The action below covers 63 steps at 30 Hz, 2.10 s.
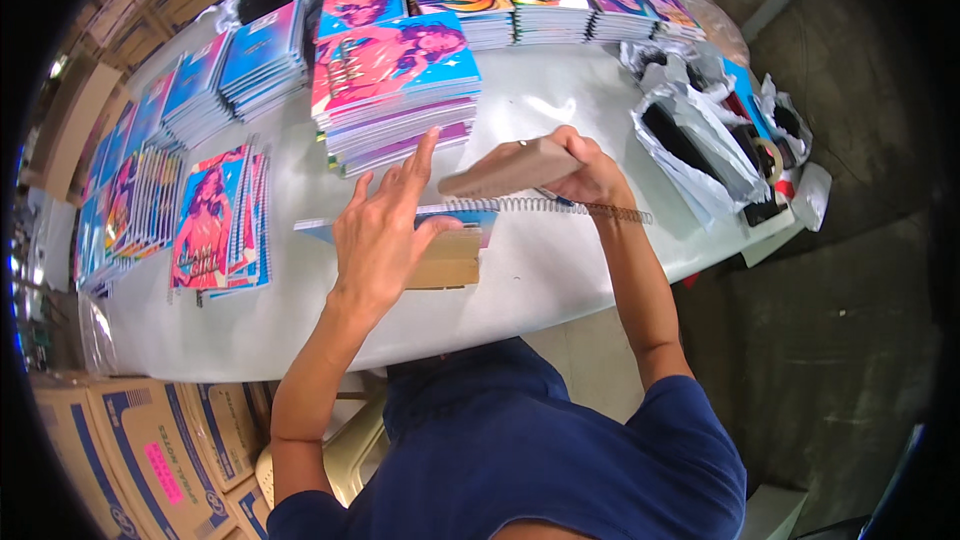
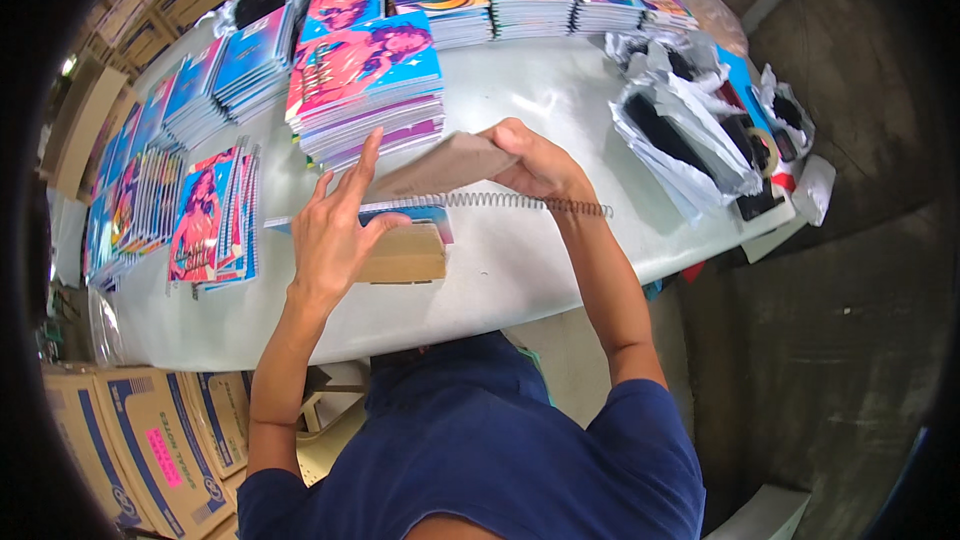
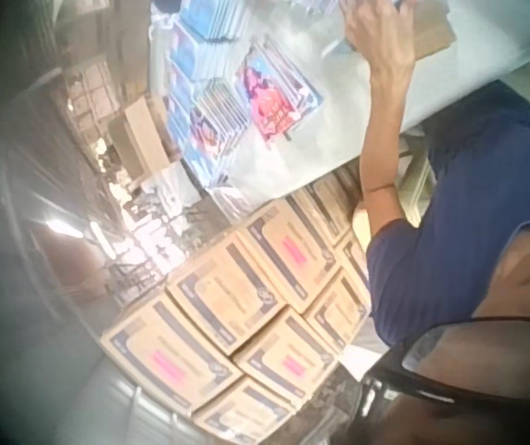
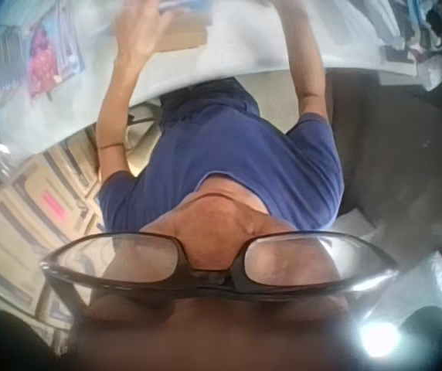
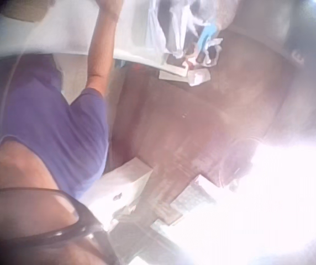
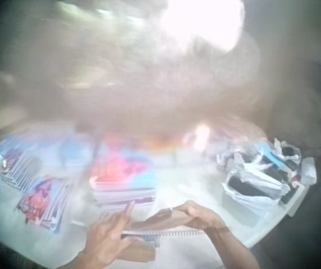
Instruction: The person is binding spiral notebooks by threading a wire coil through pre-punched holes in stacked paper and covers, then using pliers to cut and crimp the ends of the coil.
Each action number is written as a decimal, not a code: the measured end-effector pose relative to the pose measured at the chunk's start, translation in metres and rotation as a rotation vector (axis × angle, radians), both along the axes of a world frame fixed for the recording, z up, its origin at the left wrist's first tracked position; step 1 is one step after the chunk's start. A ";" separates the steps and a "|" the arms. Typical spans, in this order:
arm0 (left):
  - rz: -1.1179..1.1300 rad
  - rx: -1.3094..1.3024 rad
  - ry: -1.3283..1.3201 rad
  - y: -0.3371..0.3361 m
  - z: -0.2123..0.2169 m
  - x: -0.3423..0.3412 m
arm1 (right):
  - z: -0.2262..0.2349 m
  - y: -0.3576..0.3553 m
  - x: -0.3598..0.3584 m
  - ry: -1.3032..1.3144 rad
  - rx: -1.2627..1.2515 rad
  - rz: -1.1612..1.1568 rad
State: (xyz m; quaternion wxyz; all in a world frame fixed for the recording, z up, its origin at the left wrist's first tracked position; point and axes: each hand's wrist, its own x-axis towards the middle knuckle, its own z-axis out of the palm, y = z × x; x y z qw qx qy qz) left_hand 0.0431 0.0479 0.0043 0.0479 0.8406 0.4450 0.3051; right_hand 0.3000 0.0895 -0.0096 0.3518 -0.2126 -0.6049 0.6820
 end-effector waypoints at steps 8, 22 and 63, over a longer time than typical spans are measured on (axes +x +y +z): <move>0.045 0.059 -0.009 0.002 0.001 -0.016 | 0.005 0.002 -0.017 0.088 -0.131 -0.065; 0.119 0.055 0.010 0.001 -0.001 -0.040 | 0.005 0.008 -0.047 0.127 -0.259 -0.066; 0.002 -0.422 -1.108 0.012 -0.059 -0.087 | 0.010 0.028 -0.103 0.014 -0.222 -0.075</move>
